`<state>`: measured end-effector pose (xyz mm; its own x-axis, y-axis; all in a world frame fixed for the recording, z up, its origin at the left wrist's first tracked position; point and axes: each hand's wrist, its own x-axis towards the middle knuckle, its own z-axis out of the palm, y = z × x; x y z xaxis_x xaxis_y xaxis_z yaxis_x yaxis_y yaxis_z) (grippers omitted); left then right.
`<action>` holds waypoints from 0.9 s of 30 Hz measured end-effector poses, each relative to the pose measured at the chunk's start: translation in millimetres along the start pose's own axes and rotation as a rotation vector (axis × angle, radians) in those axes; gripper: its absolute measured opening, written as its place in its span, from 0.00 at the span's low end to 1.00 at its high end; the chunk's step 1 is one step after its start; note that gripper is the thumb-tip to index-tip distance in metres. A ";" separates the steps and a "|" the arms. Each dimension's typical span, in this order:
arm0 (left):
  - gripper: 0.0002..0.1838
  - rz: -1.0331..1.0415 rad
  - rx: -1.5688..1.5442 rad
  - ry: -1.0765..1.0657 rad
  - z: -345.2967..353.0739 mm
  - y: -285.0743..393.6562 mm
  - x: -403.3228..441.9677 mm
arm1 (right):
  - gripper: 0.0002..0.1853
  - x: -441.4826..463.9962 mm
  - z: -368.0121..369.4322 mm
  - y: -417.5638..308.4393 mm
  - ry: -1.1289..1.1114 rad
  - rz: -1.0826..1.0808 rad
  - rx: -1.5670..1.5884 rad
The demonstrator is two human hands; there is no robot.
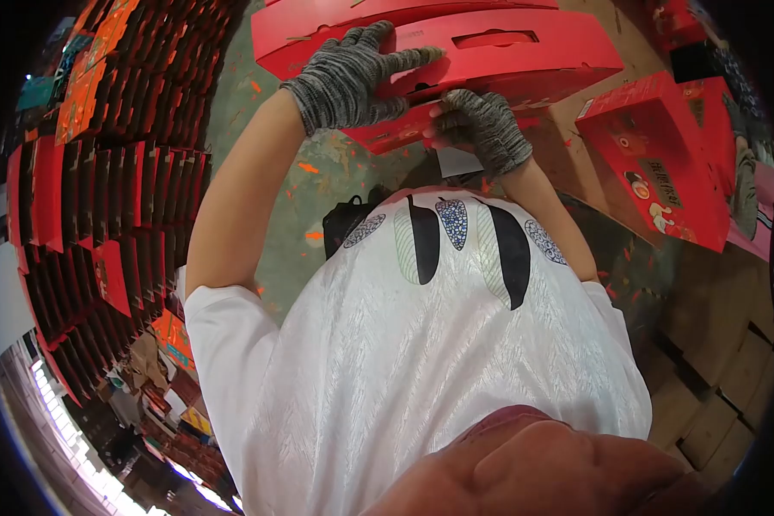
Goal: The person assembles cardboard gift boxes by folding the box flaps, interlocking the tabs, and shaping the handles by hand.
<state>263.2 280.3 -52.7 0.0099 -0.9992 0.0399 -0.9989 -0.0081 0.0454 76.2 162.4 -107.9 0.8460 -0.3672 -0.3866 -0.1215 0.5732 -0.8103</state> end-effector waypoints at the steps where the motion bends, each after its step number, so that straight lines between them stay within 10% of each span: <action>1: 0.37 0.035 -0.013 -0.023 -1.8 0.3 0.6 | 0.17 0.1 1.5 0.5 0.009 0.017 0.021; 27: 0.36 0.038 0.157 -0.010 1.7 17.1 -11.8 | 0.19 -0.5 26.7 -7.0 0.114 0.039 -0.101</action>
<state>245.9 291.9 -54.1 -0.0277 -0.9992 0.0289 -0.9934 0.0243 -0.1125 90.5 178.1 -90.3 0.7756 -0.4306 -0.4615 -0.2097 0.5139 -0.8318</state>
